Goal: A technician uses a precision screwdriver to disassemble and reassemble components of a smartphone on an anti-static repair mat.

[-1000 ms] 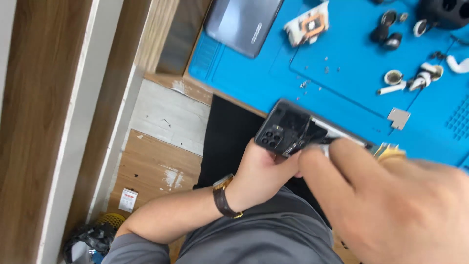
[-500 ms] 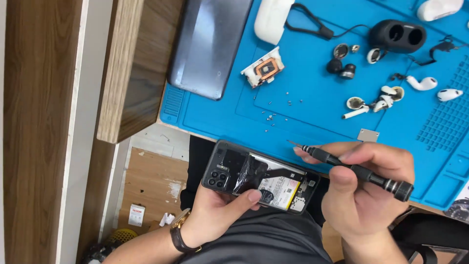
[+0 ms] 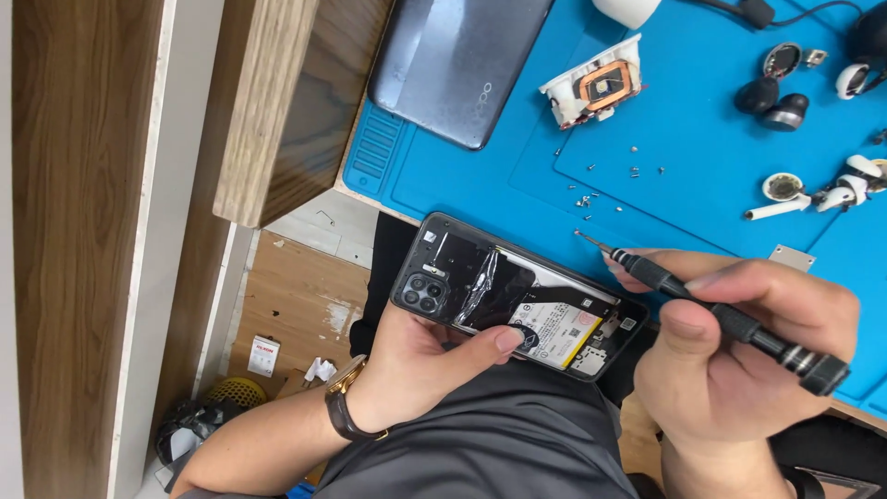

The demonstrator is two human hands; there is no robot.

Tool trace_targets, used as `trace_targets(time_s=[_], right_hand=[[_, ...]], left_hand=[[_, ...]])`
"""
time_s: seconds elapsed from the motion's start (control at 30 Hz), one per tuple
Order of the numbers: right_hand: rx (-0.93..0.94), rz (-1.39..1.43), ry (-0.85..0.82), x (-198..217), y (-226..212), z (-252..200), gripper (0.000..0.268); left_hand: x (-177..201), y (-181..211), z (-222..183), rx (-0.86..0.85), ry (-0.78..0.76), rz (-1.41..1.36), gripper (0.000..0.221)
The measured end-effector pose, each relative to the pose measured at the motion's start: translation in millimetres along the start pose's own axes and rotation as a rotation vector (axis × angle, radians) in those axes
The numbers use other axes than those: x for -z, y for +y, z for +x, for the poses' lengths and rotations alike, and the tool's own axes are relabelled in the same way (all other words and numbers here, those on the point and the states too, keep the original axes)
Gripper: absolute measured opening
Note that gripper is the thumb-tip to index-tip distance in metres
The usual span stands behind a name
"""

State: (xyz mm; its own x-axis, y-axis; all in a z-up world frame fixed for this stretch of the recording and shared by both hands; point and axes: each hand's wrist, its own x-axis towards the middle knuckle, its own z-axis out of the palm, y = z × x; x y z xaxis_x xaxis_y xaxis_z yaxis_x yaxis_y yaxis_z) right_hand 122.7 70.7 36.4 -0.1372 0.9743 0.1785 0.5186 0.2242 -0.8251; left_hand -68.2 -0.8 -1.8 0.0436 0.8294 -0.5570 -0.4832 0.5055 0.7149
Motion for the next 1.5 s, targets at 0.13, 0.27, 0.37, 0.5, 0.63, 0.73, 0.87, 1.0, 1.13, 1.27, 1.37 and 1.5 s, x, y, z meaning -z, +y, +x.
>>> trace_targets(time_s=[0.13, 0.27, 0.37, 0.5, 0.63, 0.73, 0.87, 1.0, 1.13, 1.27, 1.37, 1.5], right_hand=[[-0.026, 0.034, 0.041, 0, -12, -2, 0.038], [-0.042, -0.051, -0.04, -3, -24, 1, 0.042], [-0.049, -0.004, -0.042, -13, -31, 4, 0.039], [-0.013, -0.042, -0.06, -15, -31, 1, 0.038], [-0.025, -0.089, -0.028, -4, -18, -1, 0.04], [-0.087, -0.088, -0.071, 3, -11, -1, 0.041], [0.001, -0.06, -0.03, -1, -5, -1, 0.034], [0.0, -0.053, -0.007, -5, -10, 2, 0.034], [-0.011, -0.025, -0.026, -1, -7, 3, 0.032], [-0.006, -0.036, -0.033, -4, -21, 9, 0.033], [-0.029, -0.004, -0.001, -11, -31, 9, 0.036], [-0.049, 0.046, -0.007, -17, -30, 9, 0.034]], left_hand=[[8, -5, -1, 0.007, -0.023, 0.061, 0.03], [7, -6, 1, -0.048, -0.087, -0.12, 0.04], [3, -3, 3, -0.019, -0.056, -0.098, 0.03], [3, 2, 3, -0.012, -0.075, -0.086, 0.028], [7, 5, 1, -0.006, -0.076, -0.071, 0.024], [10, 5, 2, -0.026, -0.097, -0.048, 0.021], [10, 6, 4, -0.002, -0.099, -0.053, 0.023], [11, 4, 4, -0.008, -0.109, -0.046, 0.027], [10, 4, 5, -0.013, -0.13, -0.061, 0.032], [5, 5, 6, 0.006, -0.116, -0.08, 0.034], [1, 6, 8, 0.014, -0.129, -0.081, 0.034], [-5, 14, 9, 0.057, -0.155, -0.059, 0.036]])
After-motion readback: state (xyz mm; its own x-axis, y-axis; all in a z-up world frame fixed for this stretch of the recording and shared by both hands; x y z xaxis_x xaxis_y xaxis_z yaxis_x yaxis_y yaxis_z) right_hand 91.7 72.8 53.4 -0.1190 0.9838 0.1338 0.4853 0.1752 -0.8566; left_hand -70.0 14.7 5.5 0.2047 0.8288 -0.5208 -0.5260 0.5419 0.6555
